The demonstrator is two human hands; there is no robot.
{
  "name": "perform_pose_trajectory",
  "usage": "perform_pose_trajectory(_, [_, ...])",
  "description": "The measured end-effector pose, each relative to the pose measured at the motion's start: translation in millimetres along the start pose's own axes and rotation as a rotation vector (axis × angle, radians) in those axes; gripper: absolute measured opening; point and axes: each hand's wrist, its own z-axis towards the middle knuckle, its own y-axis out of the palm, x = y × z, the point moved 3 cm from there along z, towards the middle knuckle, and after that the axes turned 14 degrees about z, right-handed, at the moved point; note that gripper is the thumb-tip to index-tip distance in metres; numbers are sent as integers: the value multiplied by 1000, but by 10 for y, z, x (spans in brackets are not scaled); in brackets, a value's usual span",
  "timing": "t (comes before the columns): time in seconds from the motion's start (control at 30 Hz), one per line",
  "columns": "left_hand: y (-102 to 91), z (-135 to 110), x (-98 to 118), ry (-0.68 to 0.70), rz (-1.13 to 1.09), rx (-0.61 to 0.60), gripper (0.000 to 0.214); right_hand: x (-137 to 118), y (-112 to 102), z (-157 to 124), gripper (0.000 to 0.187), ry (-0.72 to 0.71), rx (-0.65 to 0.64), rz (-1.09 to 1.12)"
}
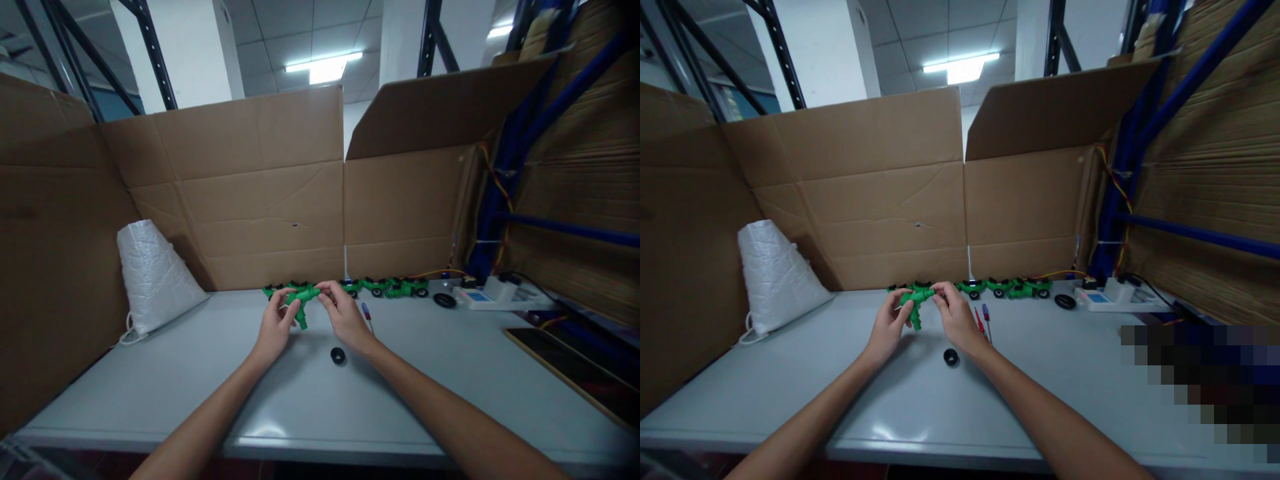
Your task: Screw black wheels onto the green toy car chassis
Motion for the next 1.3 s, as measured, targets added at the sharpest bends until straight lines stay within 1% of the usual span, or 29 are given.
perform_pose_trajectory(0.17, [-5,49,-42,-104,-100,-27,58,-102,42,-40,20,-39,-40,-82])
perform_pose_trajectory(0.37, [-3,55,-85,-132,-131,-36,59,-113,55,-59,20,-64,-79,-129])
perform_pose_trajectory(0.47, [-1,52,-111,-124,-92,-42,58,-63,31,-36,16,-21,-61,-141])
perform_pose_trajectory(0.53, [2,51,-130,-121,-59,-54,57,-21,1,-15,17,21,-25,-151])
perform_pose_trajectory(0.67, [34,50,-169,-132,-60,-129,55,66,-57,26,19,108,38,-154])
perform_pose_trajectory(0.77, [55,41,-181,-97,-30,-170,52,129,-91,47,20,162,77,-160])
perform_pose_trajectory(0.9, [30,13,-141,17,139,-124,46,210,-120,72,23,207,98,-144])
perform_pose_trajectory(1.03, [23,-22,-73,83,256,-136,43,277,-129,97,28,233,83,-128])
perform_pose_trajectory(1.13, [34,-39,-31,107,276,-117,33,317,-132,97,34,255,50,-170])
perform_pose_trajectory(1.23, [55,-45,-25,89,239,-112,29,334,-118,74,41,265,-12,-191])
perform_pose_trajectory(1.3, [71,-40,-50,33,171,-131,33,324,-96,56,44,263,-65,-175])
